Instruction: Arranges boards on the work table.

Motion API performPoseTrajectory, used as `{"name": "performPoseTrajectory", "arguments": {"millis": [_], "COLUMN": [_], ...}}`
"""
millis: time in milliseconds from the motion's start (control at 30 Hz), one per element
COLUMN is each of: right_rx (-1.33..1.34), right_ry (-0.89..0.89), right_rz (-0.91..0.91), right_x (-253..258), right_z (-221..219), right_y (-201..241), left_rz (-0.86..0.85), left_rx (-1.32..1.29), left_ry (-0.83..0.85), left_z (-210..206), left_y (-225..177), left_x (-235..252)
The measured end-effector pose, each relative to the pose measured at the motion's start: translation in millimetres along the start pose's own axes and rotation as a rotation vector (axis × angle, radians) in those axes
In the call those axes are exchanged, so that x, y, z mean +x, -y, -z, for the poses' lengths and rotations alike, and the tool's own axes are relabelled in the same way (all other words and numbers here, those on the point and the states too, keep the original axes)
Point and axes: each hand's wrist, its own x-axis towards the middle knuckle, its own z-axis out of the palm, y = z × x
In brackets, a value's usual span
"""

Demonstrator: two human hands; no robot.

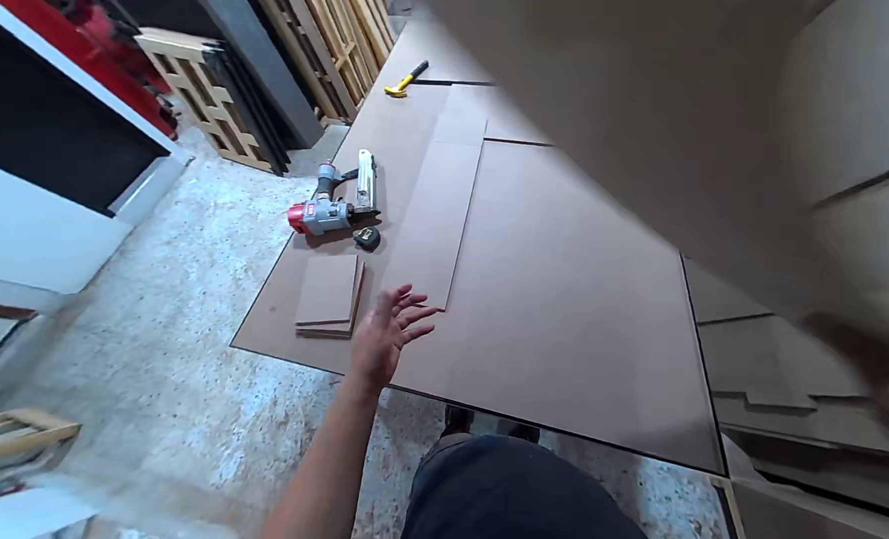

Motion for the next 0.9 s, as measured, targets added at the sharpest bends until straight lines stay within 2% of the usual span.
{"name": "performPoseTrajectory", "arguments": {"millis": [33, 67, 133, 200, 267, 333, 433, 533, 567, 633, 667, 767, 833, 900], "right_rx": [-0.076, -0.142, -0.164, -0.116, -0.079, -0.071, -0.094, -0.054, -0.044, -0.042, -0.046, -0.069, -0.134, -0.184], "right_ry": [-0.005, -0.013, 0.018, 0.05, 0.078, 0.09, 0.122, 0.287, 0.393, 0.566, 0.549, 0.252, 0.134, 0.188], "right_rz": [0.235, 0.378, 0.477, 0.459, 0.408, 0.393, 0.404, 0.388, 0.334, 0.055, -0.112, -0.536, -0.755, -0.943], "right_x": [-1, -6, -23, -41, -65, -89, -124, -147, -146, -136, -131, -134, -149, -166], "right_z": [-38, -78, -149, -206, -247, -278, -323, -362, -366, -358, -350, -310, -281, -259], "right_y": [-15, -17, -13, -20, -30, -36, -36, -35, -34, -40, -55, -127, -173, -201], "left_rz": [-0.011, -0.021, 0.069, 0.24, 0.285, 0.315, 0.506, 0.614, 0.592, 0.528, 0.497, 0.396, 0.382, 0.446], "left_rx": [-0.079, -0.163, -0.341, -0.456, -0.47, -0.387, -0.179, 0.116, 0.193, 0.384, 0.578, 1.346, 1.545, 1.614], "left_ry": [-0.025, -0.102, -0.259, -0.313, -0.26, -0.269, -0.348, -0.479, -0.501, -0.54, -0.531, -0.363, -0.218, -0.095], "left_z": [10, 18, 38, 57, 83, 108, 150, 179, 187, 197, 201, 204, 207, 204], "left_y": [-1, 3, 21, 37, 53, 64, 84, 126, 137, 150, 151, 144, 142, 142], "left_x": [-9, -21, -46, -58, -69, -72, -60, -35, -26, -12, -5, 3, 1, 1]}}
